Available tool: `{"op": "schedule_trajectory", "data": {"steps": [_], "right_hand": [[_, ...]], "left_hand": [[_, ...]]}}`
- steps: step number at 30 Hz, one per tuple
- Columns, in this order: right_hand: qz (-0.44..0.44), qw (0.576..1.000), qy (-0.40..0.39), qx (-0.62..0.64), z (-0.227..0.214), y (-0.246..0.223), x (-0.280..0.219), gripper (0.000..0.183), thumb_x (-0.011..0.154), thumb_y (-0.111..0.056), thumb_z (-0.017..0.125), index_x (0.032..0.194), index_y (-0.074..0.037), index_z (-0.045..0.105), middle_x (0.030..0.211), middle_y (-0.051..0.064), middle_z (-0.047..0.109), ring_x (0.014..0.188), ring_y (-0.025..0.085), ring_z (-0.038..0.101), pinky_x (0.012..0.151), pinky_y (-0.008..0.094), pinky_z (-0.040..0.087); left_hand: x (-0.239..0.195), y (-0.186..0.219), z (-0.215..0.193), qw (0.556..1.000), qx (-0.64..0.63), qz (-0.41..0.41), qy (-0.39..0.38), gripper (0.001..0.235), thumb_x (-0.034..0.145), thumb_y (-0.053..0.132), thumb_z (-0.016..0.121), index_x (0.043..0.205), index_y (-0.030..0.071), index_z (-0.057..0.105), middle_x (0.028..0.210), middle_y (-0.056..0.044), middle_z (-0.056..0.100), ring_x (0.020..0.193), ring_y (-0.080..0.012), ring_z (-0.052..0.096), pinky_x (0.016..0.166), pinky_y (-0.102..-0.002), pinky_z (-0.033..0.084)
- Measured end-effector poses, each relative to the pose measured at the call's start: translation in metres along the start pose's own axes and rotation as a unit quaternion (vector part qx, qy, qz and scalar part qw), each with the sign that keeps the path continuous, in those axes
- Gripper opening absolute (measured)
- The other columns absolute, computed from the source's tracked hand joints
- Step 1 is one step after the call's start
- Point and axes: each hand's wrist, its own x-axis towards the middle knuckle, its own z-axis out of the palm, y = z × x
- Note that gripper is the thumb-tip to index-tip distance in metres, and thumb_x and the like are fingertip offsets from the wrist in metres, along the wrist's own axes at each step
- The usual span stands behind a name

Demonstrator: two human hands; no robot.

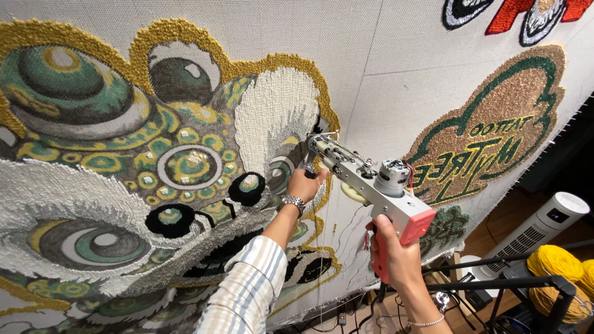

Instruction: The person uses a handheld tufting gun to apply white yarn to a large canvas featuring a cartoon character design. They guide the tool along the outlines of the character's face, filling in sections while standing in a workshop environment.

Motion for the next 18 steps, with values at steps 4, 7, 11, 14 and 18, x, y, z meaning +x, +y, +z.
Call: {"op": "schedule_trajectory", "data": {"steps": [4,7,11,14,18], "right_hand": [[-0.017,1.0,0.01,0.014,0.002,0.005,0.005,0.036,0.089,-0.038,0.068,0.092,-0.003,0.06,0.066,0.003,0.054,0.051,0.014,0.054,0.042,0.031,0.044],[0.013,0.999,0.02,0.026,0.001,0.006,0.007,0.04,0.088,-0.042,0.068,0.094,-0.003,0.061,0.066,0.006,0.056,0.05,0.016,0.055,0.044,0.031,0.045],[0.02,1.0,0.017,-0.001,-0.002,0.001,0.008,0.048,0.089,-0.048,0.065,0.094,0.0,0.065,0.067,0.007,0.057,0.051,0.016,0.055,0.044,0.032,0.045],[0.011,1.0,0.023,-0.004,-0.001,-0.003,0.009,0.048,0.089,-0.048,0.065,0.094,0.0,0.064,0.069,0.006,0.06,0.053,0.015,0.055,0.045,0.032,0.046],[0.009,0.999,0.031,0.01,0.002,-0.009,0.008,0.045,0.087,-0.046,0.064,0.096,-0.002,0.062,0.074,0.005,0.062,0.054,0.014,0.056,0.045,0.032,0.047]], "left_hand": [[-0.005,0.008,-0.006,0.999,-0.034,-0.008,0.0,0.055,0.083,0.054,0.076,0.07,0.0,0.072,0.07,-0.016,0.073,0.064,-0.0313,0.071,0.063,-0.044,0.055],[-0.005,0.012,-0.01,0.998,-0.056,-0.001,0.007,0.053,0.082,0.053,0.075,0.069,0.001,0.072,0.069,-0.015,0.074,0.062,-0.0302,0.072,0.062,-0.044,0.055],[0.001,0.015,-0.008,0.999,-0.043,0.007,0.014,0.058,0.083,0.054,0.077,0.069,-0.001,0.07,0.068,-0.018,0.072,0.062,-0.0311,0.07,0.062,-0.044,0.054],[0.005,0.016,-0.005,0.998,-0.056,0.016,0.015,0.056,0.082,0.054,0.077,0.069,0.0,0.07,0.069,-0.018,0.072,0.062,-0.0316,0.071,0.061,-0.044,0.054],[0.007,0.021,-0.005,0.999,-0.034,0.025,0.028,0.057,0.083,0.054,0.077,0.07,-0.001,0.071,0.07,-0.019,0.072,0.064,-0.0331,0.071,0.063,-0.044,0.055]]}}
